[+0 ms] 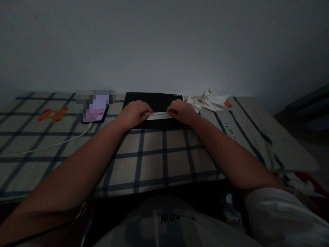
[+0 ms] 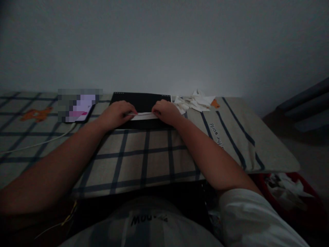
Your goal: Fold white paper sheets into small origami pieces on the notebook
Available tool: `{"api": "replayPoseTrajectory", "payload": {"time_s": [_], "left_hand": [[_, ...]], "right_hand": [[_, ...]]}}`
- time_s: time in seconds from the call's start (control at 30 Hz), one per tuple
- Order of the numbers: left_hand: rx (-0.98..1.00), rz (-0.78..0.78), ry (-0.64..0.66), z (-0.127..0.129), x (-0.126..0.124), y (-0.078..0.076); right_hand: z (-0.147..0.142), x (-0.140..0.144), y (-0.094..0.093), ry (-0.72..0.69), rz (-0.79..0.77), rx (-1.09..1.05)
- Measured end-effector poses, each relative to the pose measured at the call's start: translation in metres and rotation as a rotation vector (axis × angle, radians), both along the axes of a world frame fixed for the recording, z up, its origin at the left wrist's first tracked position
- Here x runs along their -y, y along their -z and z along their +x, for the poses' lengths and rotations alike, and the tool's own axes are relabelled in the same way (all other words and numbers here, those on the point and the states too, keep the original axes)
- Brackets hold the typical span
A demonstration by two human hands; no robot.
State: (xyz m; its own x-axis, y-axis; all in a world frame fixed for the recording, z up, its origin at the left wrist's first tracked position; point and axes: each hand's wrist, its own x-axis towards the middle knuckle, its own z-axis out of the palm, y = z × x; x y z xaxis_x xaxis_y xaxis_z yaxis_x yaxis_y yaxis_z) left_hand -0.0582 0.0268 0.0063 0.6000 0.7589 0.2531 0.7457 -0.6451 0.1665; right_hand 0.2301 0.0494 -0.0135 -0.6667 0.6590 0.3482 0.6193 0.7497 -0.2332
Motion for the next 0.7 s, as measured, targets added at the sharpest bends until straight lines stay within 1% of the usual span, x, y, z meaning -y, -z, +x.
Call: {"api": "replayPoseTrajectory", "payload": {"time_s": [0.13, 0.27, 0.37, 0.43, 0.57, 0.7], "left_hand": [[0.009, -0.044, 0.1, -0.005, 0.0, 0.0], [0.026, -0.026, 0.148, -0.006, 0.002, -0.002], [0.023, -0.019, 0.152, -0.004, 0.006, -0.004], [0.005, -0.015, 0.132, -0.002, 0.007, -0.005], [-0.086, 0.02, 0.08, 0.002, 0.007, -0.003], [-0.154, 0.045, 0.081, 0.009, 0.01, -0.002]], "right_hand": [[0.006, 0.002, -0.002, -0.079, -0.043, 0.031], [0.008, 0.006, -0.006, -0.093, -0.04, 0.068], [0.008, 0.009, -0.008, -0.088, -0.025, 0.081], [0.007, 0.01, -0.008, -0.089, -0.018, 0.079], [0.003, 0.01, -0.006, -0.063, -0.009, 0.101], [-0.004, 0.012, -0.005, -0.048, 0.003, 0.115]]}}
